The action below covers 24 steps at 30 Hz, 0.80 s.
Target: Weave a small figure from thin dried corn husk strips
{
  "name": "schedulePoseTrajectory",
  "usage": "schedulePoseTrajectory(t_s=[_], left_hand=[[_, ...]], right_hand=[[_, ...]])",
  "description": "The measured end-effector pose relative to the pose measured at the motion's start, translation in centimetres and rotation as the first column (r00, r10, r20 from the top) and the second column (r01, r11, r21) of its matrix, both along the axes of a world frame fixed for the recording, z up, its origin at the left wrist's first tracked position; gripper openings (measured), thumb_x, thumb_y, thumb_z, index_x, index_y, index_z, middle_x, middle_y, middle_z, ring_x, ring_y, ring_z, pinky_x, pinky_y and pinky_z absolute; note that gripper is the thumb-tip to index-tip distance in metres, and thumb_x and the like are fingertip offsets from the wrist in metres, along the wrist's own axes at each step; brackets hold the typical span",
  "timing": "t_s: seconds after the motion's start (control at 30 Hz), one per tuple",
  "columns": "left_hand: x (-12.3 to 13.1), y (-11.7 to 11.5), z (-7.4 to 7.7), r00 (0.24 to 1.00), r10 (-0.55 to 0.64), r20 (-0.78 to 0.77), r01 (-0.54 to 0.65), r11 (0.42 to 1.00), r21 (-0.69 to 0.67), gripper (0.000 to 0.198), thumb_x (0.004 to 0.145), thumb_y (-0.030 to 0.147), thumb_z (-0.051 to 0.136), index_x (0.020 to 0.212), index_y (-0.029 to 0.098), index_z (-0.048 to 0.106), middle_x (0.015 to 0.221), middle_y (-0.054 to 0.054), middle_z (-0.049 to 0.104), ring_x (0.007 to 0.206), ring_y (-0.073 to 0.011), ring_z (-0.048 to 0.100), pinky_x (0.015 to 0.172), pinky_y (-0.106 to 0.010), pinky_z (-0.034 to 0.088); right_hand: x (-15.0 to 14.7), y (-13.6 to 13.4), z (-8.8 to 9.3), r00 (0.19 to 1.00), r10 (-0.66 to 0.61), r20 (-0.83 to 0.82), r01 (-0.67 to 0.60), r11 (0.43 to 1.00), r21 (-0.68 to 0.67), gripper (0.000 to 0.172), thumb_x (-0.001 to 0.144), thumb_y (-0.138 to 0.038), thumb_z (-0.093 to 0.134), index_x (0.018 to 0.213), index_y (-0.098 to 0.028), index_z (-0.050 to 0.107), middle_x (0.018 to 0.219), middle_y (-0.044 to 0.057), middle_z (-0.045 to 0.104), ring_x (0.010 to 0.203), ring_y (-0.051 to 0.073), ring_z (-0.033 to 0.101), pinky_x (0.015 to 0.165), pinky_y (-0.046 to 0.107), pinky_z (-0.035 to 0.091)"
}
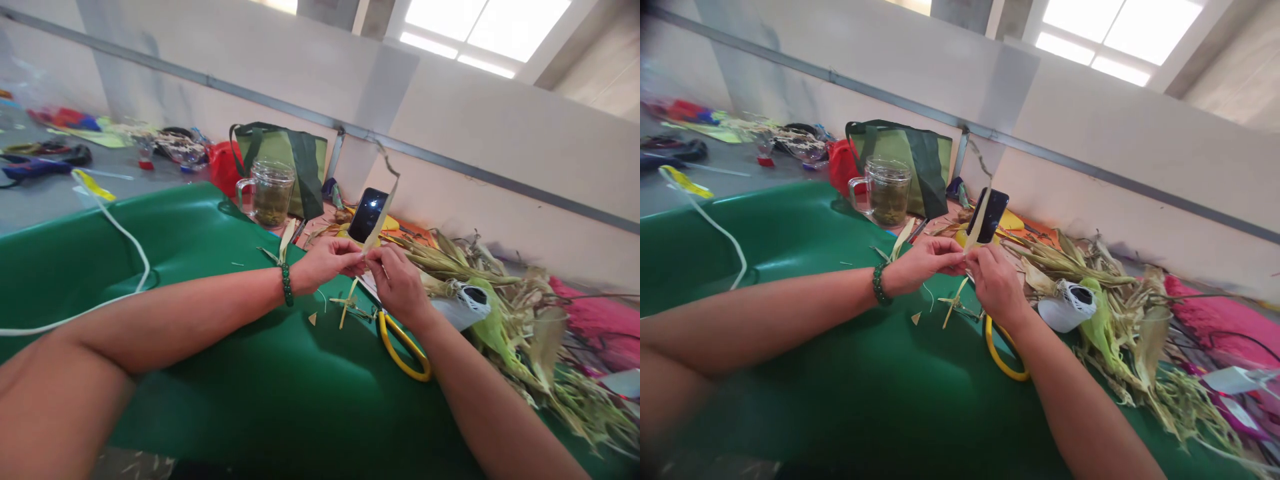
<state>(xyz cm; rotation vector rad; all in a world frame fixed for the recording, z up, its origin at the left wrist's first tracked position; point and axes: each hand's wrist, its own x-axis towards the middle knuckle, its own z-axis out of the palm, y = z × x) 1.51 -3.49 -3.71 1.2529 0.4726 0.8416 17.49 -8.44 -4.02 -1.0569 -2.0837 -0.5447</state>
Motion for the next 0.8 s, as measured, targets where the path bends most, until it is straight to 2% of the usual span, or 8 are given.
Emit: schedulePoseTrajectory(t_s=[0.13, 0.27, 0.37, 0.53, 0.7, 0.8], left_hand=[[0.1, -0.1, -0.1, 1.000, 0.022, 0.002, -0.022, 0.999, -0.047, 0.007, 0.079, 0.011, 0.065, 0.074, 0.009, 0.061, 0.062, 0.001, 0.064, 0.059, -0.0061, 0.062, 0.067, -0.021, 0.052], [0.2, 0.2, -0.1, 0.999, -0.033, -0.026, 0.030, 0.996, -0.088, 0.016, 0.080, 0.021, 0.068, 0.073, 0.011, 0.058, 0.062, 0.000, 0.064, 0.057, -0.0071, 0.063, 0.063, -0.021, 0.051], [0.1, 0.5, -0.3, 0.997, -0.056, -0.057, 0.051, 0.995, -0.088, 0.020, 0.079, 0.022, 0.069, 0.070, 0.011, 0.056, 0.064, -0.002, 0.066, 0.061, -0.0081, 0.064, 0.065, -0.022, 0.052], [0.0, 0.3, -0.1, 0.996, -0.003, -0.088, -0.002, 0.998, -0.061, 0.020, 0.076, 0.020, 0.071, 0.067, 0.013, 0.055, 0.061, 0.002, 0.062, 0.062, -0.0070, 0.062, 0.061, -0.019, 0.049], [0.0, -0.1, 0.5, 0.991, 0.018, -0.130, -0.031, 0.995, -0.094, 0.018, 0.079, 0.014, 0.066, 0.064, 0.012, 0.057, 0.060, 0.002, 0.061, 0.060, -0.0056, 0.058, 0.060, -0.018, 0.046], [0.0, -0.1, 0.5, 0.992, -0.011, -0.125, -0.003, 0.994, -0.109, 0.016, 0.077, 0.015, 0.067, 0.064, 0.012, 0.059, 0.059, 0.001, 0.061, 0.060, -0.0063, 0.058, 0.060, -0.018, 0.046]], right_hand=[[0.2, 0.2, 0.0, 1.000, 0.006, -0.025, -0.007, 0.999, -0.040, 0.014, 0.094, -0.020, 0.044, 0.082, -0.022, 0.051, 0.077, 0.004, 0.056, 0.072, 0.017, 0.055, 0.066, 0.030, 0.048], [0.3, 0.2, 0.2, 0.998, 0.059, 0.022, -0.058, 0.997, -0.049, 0.016, 0.094, -0.018, 0.043, 0.085, -0.022, 0.055, 0.084, 0.007, 0.057, 0.077, 0.017, 0.057, 0.070, 0.031, 0.050], [0.6, 0.1, 0.4, 0.997, 0.076, 0.032, -0.074, 0.996, -0.046, 0.015, 0.094, -0.019, 0.045, 0.089, -0.022, 0.059, 0.088, 0.007, 0.058, 0.081, 0.018, 0.058, 0.073, 0.032, 0.051], [1.0, 0.0, 0.5, 0.994, 0.100, 0.047, -0.097, 0.994, -0.053, 0.018, 0.092, -0.020, 0.048, 0.093, -0.024, 0.065, 0.086, 0.006, 0.061, 0.079, 0.017, 0.060, 0.071, 0.031, 0.052], [1.3, -0.2, 0.7, 0.985, 0.038, 0.169, -0.042, 0.999, 0.020, 0.021, 0.091, -0.019, 0.050, 0.096, -0.026, 0.069, 0.083, 0.005, 0.063, 0.077, 0.017, 0.060, 0.066, 0.027, 0.050], [1.4, -0.2, 0.7, 0.973, -0.004, 0.231, -0.012, 0.998, 0.067, 0.024, 0.091, -0.018, 0.049, 0.097, -0.028, 0.070, 0.081, 0.004, 0.064, 0.076, 0.016, 0.060, 0.064, 0.026, 0.049]])
